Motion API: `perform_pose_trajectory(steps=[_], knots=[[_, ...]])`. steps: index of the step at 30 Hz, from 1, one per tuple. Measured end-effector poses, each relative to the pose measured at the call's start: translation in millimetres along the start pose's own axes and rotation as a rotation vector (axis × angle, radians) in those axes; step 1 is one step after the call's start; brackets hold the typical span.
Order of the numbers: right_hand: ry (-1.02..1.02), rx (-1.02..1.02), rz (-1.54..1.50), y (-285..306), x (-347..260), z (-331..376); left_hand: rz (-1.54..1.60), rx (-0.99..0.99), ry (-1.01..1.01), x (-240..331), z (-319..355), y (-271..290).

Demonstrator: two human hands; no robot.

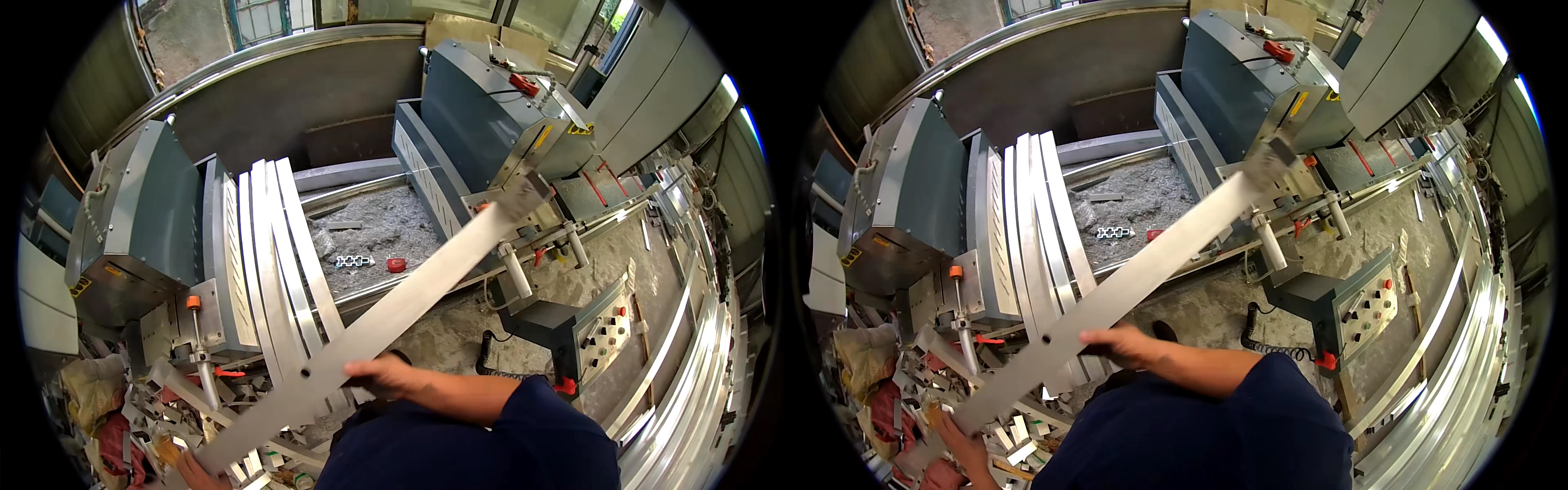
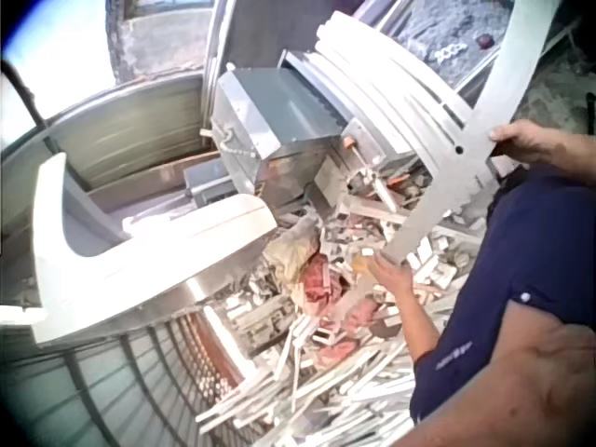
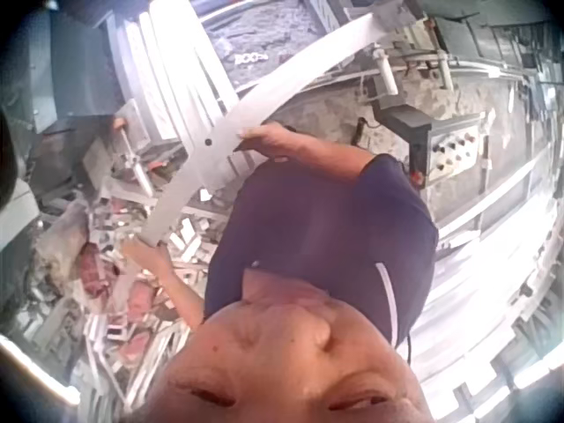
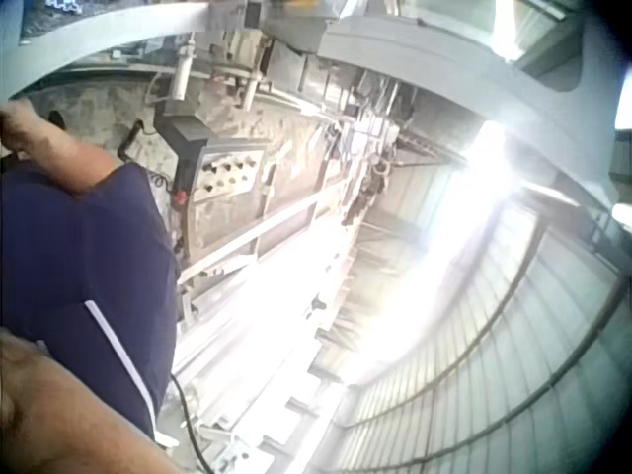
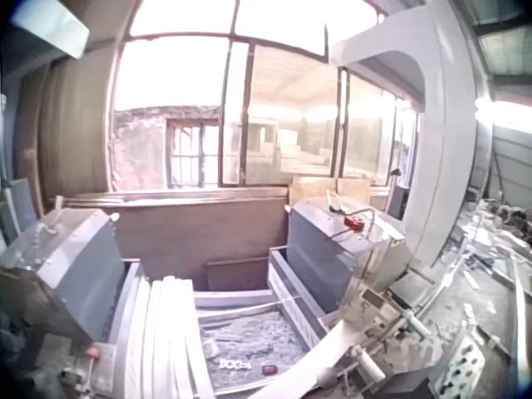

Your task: The person operates a metal cutting machine in a workshop, repeatedly loading long aluminum profiles into the device and pressing a control button to process them. After processing, the person removes the cut pieces and stacks them on the floor, then walks through the workshop to gather more profiles from a pile of scrap metal.

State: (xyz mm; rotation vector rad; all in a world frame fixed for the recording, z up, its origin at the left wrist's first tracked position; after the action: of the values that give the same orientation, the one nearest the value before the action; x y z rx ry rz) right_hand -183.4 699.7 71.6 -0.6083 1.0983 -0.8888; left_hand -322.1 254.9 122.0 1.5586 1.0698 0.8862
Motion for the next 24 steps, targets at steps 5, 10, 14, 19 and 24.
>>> perform_pose_trajectory(steps=[5,10,14,19,24], knots=[[0.280,0.291,-0.236,60,-84,-25,0.074,0.184,-0.334,133,-122,42],[0.475,0.487,-0.334,144,-189,-50,0.084,0.095,-0.526,267,-214,1],[0.421,0.479,-0.402,188,-218,-89,0.079,0.090,-0.565,307,-256,-43],[0.430,0.634,-0.358,203,-228,-127,0.051,0.050,-0.573,323,-285,-104],[0.464,0.376,-0.294,215,-220,-151,0.073,0.004,-0.404,321,-296,-167]])
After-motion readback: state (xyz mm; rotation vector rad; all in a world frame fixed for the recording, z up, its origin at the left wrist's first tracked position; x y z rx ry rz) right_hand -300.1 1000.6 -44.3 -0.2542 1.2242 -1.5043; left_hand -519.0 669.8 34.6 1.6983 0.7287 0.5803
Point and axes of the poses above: each hand's wrist, its own z-axis away from the middle knuckle, its own y-axis out of the back of the hand, x = y × z, the point moved 5 cm from there along -z, towards the middle knuckle, and after that the axes turned 1 degree about x, right-handed, at the moved point
